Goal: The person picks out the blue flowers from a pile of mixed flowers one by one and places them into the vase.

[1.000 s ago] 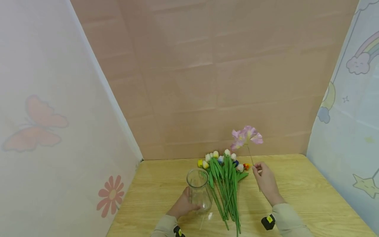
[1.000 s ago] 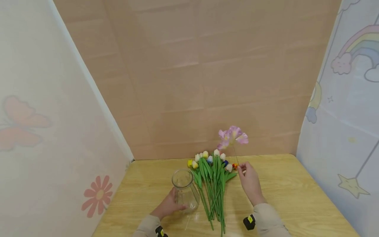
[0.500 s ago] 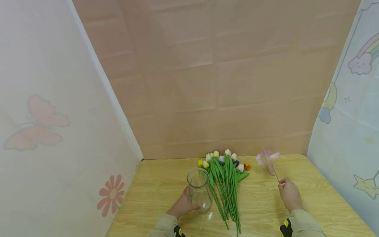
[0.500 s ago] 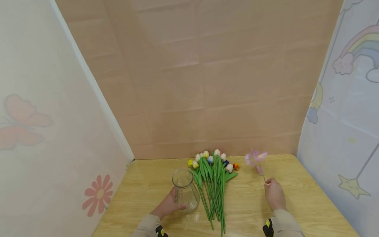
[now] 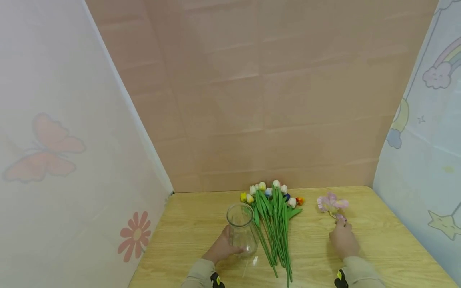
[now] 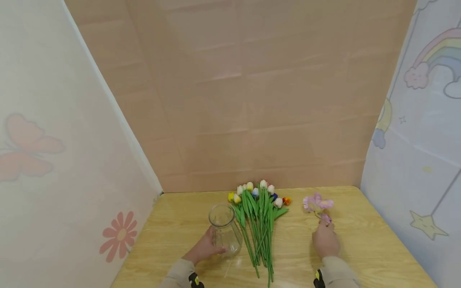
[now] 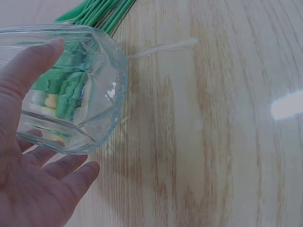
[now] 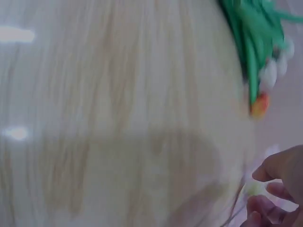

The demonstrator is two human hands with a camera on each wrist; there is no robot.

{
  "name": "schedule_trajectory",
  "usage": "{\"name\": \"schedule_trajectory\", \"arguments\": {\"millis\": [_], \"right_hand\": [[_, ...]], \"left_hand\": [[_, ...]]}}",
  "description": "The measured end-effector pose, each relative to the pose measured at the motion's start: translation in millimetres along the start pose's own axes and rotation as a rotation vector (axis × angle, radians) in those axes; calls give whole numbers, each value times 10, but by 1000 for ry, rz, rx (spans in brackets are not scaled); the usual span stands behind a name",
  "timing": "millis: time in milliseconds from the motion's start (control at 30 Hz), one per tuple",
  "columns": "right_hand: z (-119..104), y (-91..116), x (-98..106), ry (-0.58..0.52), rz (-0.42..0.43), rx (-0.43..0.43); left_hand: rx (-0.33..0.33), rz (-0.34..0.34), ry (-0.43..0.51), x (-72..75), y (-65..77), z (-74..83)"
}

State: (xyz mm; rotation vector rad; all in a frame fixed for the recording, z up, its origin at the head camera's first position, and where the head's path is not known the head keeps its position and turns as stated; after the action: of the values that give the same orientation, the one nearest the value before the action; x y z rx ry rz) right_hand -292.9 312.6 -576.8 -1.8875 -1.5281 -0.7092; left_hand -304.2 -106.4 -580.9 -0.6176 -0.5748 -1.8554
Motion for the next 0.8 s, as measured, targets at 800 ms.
{"name": "schedule_trajectory", "arguments": {"millis": [800], "right_hand": [[-1270,98,-1090,-38,-210,178]], "left_hand": [[20,-9,4,12,41,13]]}}
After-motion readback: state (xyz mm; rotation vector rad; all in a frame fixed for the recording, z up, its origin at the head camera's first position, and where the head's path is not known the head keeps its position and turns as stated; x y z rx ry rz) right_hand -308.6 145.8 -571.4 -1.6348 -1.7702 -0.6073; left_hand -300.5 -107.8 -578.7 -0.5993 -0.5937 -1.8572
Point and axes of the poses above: each hand's wrist, its own y-axis away from the middle knuckle, its own x-axis out of the back of the hand, z = x × y, the point moved 4 cm from there along -y, towards the middle knuckle, and after that the axes turned 13 degrees about -y, right-handed, at the moved point
